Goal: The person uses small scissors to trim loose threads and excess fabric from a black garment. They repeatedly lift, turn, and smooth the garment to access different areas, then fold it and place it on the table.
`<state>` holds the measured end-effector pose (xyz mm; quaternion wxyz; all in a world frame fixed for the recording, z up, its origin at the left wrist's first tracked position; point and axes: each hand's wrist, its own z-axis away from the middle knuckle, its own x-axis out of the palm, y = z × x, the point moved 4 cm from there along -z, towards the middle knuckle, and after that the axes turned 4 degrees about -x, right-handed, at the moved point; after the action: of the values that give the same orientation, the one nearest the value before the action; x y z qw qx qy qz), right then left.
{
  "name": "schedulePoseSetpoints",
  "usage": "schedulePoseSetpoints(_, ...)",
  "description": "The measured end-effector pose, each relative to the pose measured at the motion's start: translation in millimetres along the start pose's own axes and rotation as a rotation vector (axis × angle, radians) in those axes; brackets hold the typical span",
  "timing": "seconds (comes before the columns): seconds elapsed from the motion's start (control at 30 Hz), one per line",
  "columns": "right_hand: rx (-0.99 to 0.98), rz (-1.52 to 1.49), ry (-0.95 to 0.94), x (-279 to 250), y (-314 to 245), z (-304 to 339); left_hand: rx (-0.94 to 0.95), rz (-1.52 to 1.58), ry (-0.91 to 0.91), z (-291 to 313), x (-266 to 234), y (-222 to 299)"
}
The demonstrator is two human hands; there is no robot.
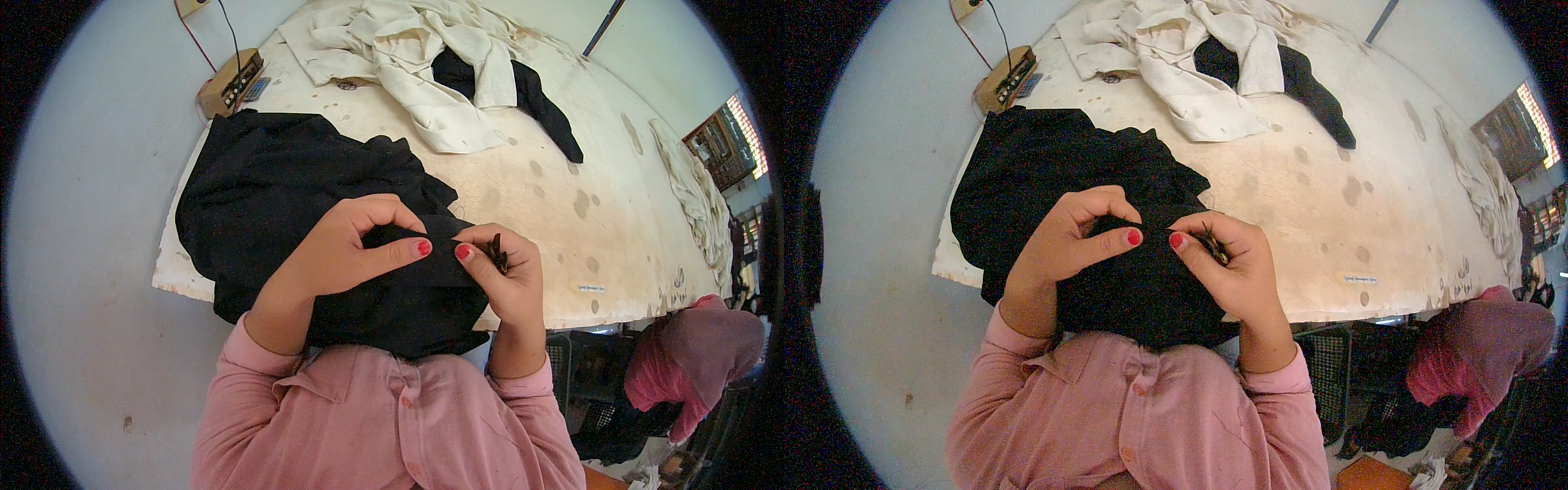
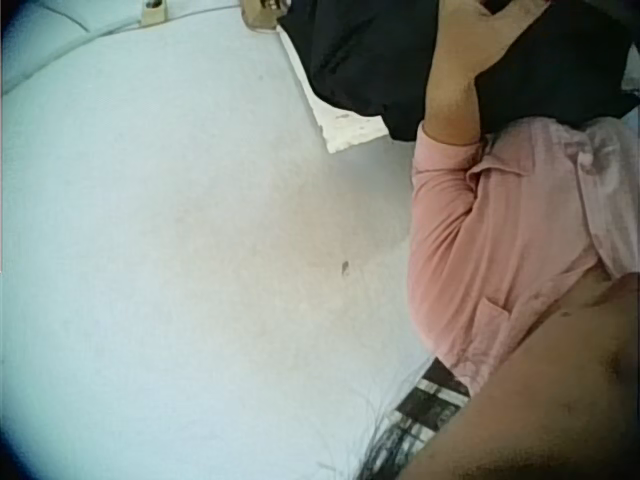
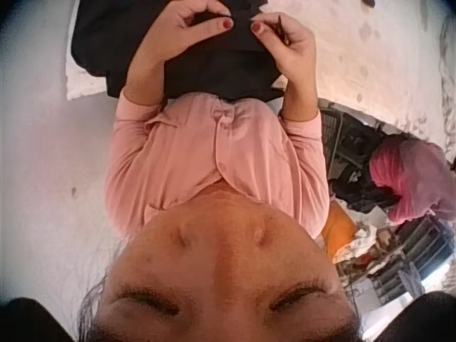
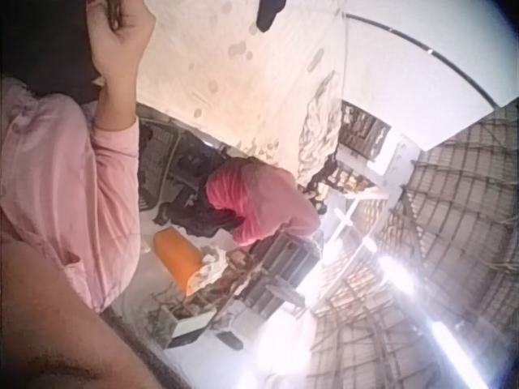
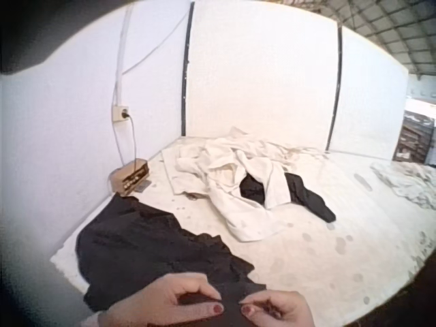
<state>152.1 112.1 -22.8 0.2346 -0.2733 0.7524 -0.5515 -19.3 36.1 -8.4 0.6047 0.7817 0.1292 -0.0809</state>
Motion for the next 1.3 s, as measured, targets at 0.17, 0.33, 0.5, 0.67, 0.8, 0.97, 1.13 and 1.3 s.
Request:
schedulePoseSetpoints(0.17,-0.402,0.373,0.039,-2,-17,-11,-0.069,-0.007,0.015,1,6,-1)
schedulePoseSetpoints(0.33,-0.305,0.315,-0.069,0,-7,-18,-0.097,0.007,-0.005,1,9,-5)
schedulePoseSetpoints(0.5,-0.028,-0.151,0.022,-6,5,-20,-0.132,0.048,0.035,3,9,-12)
schedulePoseSetpoints(0.67,-0.037,-0.381,0.022,-16,10,-18,-0.134,0.101,0.04,4,9,-12)
schedulePoseSetpoints(0.8,-0.187,-0.399,0.023,-21,8,-19,-0.129,0.118,0.017,3,9,-12)
schedulePoseSetpoints(0.97,-0.159,-0.455,-0.176,-12,4,-17,-0.135,0.131,0.038,1,10,-15)
schedulePoseSetpoints(1.13,-0.141,0.536,0.165,-25,-3,-19,-0.185,0.194,0.051,2,10,-17)
schedulePoseSetpoints(1.3,-0.318,0.602,0.12,-24,-19,-4,-0.263,0.284,0.028,2,13,-21)
